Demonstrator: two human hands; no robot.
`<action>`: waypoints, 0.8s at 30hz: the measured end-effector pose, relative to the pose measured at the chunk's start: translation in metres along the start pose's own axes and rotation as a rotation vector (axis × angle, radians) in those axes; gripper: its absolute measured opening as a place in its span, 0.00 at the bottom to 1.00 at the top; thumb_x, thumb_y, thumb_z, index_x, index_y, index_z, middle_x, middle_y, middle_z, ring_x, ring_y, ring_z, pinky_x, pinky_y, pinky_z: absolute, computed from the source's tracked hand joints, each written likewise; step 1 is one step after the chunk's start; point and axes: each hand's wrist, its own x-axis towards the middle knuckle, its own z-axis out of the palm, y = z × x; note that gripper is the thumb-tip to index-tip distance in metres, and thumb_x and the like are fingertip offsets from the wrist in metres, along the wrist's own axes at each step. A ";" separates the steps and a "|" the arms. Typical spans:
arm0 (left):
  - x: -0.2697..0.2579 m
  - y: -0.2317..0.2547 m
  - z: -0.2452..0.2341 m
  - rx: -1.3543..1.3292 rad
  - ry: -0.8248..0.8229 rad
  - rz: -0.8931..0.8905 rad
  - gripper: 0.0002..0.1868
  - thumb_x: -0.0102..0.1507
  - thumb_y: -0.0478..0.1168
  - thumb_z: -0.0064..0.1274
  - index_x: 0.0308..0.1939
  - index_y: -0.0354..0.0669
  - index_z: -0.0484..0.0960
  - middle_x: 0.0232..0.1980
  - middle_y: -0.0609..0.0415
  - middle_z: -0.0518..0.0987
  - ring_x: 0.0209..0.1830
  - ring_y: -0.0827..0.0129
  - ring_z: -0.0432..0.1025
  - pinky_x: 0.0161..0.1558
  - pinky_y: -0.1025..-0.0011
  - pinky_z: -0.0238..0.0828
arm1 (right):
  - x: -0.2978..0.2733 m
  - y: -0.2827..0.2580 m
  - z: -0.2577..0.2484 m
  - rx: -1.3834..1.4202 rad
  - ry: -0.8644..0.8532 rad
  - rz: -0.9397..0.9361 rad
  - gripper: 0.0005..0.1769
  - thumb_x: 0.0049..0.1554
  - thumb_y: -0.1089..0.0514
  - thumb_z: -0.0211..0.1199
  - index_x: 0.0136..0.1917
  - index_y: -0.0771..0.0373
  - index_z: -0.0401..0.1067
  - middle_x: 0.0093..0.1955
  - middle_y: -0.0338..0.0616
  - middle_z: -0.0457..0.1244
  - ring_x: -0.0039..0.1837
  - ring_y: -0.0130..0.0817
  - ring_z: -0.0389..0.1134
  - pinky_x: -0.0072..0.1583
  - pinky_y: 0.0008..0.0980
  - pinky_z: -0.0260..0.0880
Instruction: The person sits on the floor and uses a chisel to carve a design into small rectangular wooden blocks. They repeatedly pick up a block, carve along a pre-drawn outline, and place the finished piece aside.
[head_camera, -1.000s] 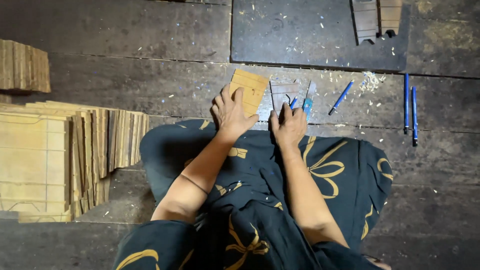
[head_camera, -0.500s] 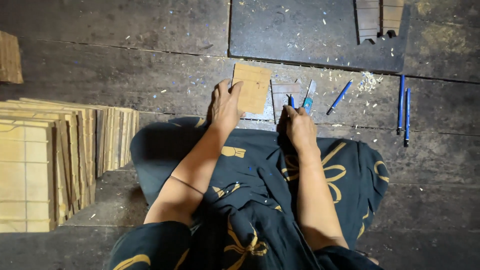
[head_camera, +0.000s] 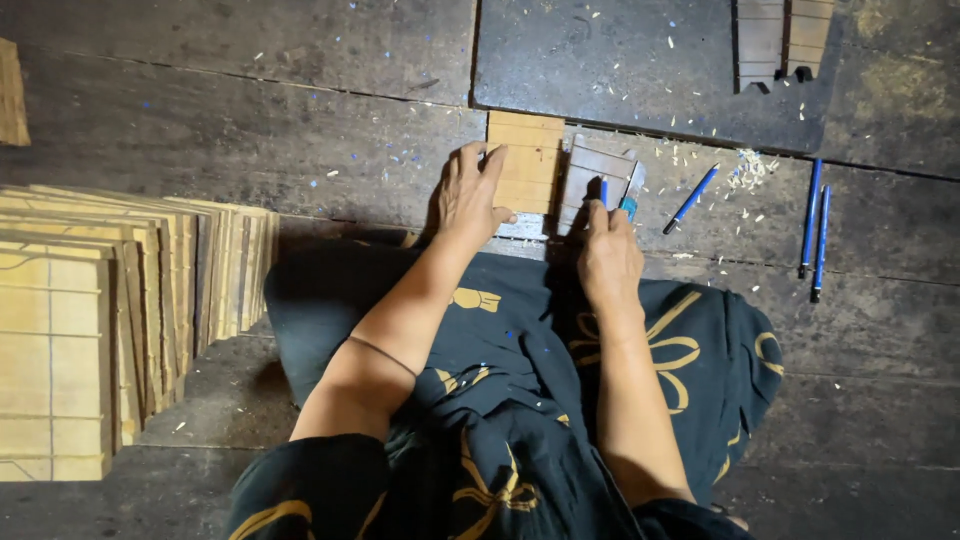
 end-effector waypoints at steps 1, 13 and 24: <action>0.002 -0.001 -0.002 -0.005 0.003 0.000 0.52 0.48 0.45 0.77 0.73 0.50 0.66 0.68 0.46 0.60 0.70 0.43 0.59 0.66 0.46 0.66 | 0.001 -0.007 0.001 -0.005 0.001 -0.002 0.23 0.64 0.60 0.53 0.72 0.59 0.61 0.50 0.53 0.59 0.55 0.60 0.68 0.50 0.56 0.75; 0.019 -0.016 -0.008 -0.202 0.008 -0.250 0.28 0.63 0.43 0.61 0.68 0.60 0.75 0.62 0.54 0.72 0.63 0.49 0.72 0.59 0.49 0.73 | 0.043 -0.057 0.065 -0.154 0.104 -0.188 0.20 0.62 0.56 0.53 0.67 0.55 0.66 0.47 0.44 0.59 0.50 0.48 0.70 0.46 0.45 0.75; 0.000 0.016 -0.036 -0.008 -0.094 -0.075 0.65 0.43 0.28 0.77 0.79 0.48 0.55 0.70 0.39 0.60 0.70 0.38 0.60 0.62 0.39 0.65 | 0.014 -0.042 0.055 0.185 0.078 -0.034 0.31 0.62 0.55 0.62 0.77 0.52 0.60 0.45 0.49 0.55 0.48 0.62 0.67 0.47 0.59 0.73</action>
